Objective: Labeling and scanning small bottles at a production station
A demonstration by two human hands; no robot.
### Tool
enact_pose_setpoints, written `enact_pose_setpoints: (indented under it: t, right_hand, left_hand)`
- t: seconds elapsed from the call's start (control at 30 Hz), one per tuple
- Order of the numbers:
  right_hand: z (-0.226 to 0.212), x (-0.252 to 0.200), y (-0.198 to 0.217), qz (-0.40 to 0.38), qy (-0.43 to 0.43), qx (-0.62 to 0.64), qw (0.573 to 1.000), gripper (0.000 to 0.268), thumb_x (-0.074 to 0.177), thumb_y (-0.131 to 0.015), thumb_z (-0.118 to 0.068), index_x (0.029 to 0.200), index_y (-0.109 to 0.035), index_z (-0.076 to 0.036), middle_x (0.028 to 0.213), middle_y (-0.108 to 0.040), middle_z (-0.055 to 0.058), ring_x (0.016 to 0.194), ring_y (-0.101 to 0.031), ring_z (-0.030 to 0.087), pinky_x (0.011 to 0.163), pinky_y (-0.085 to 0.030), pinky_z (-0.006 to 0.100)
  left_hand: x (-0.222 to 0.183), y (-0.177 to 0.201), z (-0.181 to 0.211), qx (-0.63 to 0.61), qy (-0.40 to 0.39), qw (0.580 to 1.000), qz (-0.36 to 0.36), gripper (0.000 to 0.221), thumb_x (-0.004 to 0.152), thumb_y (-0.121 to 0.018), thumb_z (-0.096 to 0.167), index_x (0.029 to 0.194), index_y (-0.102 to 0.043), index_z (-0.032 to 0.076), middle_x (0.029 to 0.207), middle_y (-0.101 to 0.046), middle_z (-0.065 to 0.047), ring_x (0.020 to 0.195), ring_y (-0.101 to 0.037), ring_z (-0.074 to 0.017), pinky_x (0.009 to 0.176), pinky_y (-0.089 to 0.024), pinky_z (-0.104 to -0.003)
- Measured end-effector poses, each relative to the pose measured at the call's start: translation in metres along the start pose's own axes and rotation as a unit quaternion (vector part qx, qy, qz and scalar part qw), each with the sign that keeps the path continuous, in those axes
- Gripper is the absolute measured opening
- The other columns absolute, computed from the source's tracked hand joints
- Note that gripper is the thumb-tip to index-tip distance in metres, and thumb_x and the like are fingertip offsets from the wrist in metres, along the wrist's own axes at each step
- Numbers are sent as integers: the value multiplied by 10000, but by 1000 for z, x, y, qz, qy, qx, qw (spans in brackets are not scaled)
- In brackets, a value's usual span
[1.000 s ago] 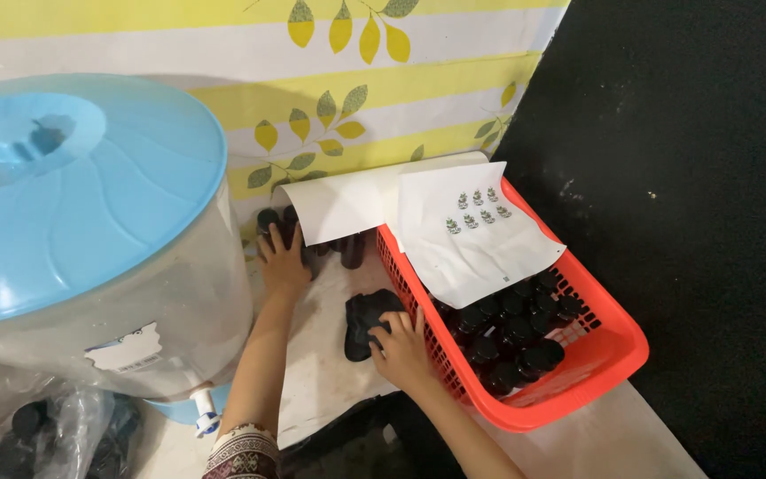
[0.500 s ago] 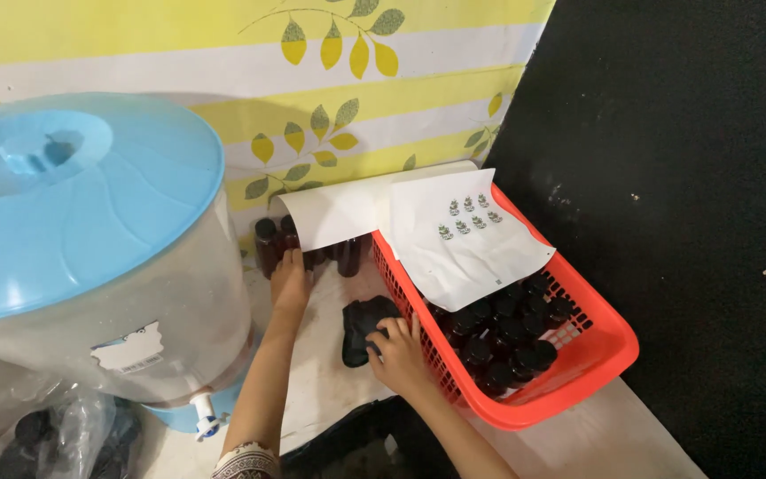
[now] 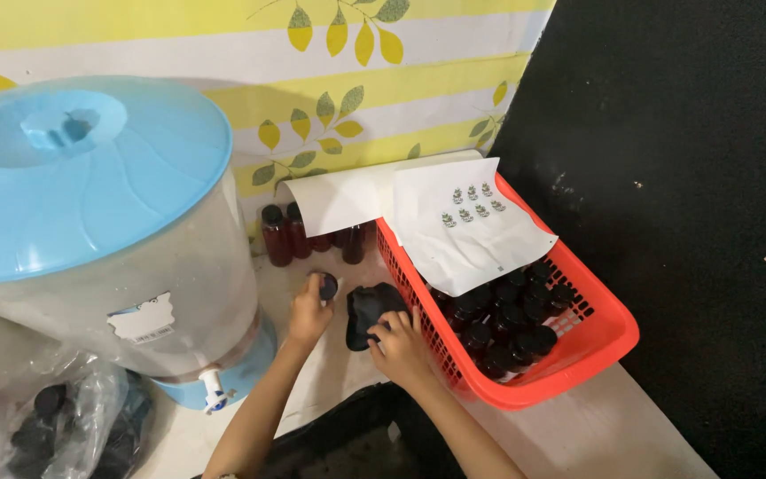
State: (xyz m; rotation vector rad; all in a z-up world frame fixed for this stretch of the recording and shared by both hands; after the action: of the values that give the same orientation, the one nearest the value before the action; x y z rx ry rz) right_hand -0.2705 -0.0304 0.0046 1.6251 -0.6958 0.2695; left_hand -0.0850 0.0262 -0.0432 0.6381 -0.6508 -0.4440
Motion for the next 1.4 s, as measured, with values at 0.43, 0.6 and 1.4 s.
enact_pose_setpoints:
  t: [0.43,0.6,1.4]
  right_hand:
    - [-2,-11,-11,-59,-58,32,996,396,706,-583,-316,1065,-526,-158,862,-496,39,868,-497,238,912,-254,516]
    - [-10,-7,-7,-101,-90,61,989,744,631,-685,-247,1271,-329,-115,908,-503,135,875,-498,321,866,-341,480]
    - [37,-12,-75,-208,-123,-213,947,789,698,-628,-191,1342,-173,-174,1153,-365,178,956,-402,266,714,-360,337]
  left_hand:
    - [-45,37,56,-139,38,989,-33,428,550,-697,160,868,-410,156,832,-570,-122,792,-584,-342,656,-480,-411]
    - [-61,46,72,-156,55,984,-60,451,552,-713,160,893,-418,173,899,-575,-125,823,-585,-325,666,-494,-397]
    - [-93,5,43,-61,34,996,-49,717,624,-644,121,1235,-292,251,1168,-368,-134,926,-529,-410,787,-476,-462]
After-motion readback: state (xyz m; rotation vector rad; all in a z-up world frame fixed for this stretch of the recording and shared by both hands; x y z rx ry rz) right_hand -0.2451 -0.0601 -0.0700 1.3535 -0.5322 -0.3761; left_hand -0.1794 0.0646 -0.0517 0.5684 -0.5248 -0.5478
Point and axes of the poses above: each hand's wrist, its own x-axis towards the middle knuckle, its own y-axis out of the back of the hand, z = x × y, the point moved 1 cm from there along x, towards the middle knuckle
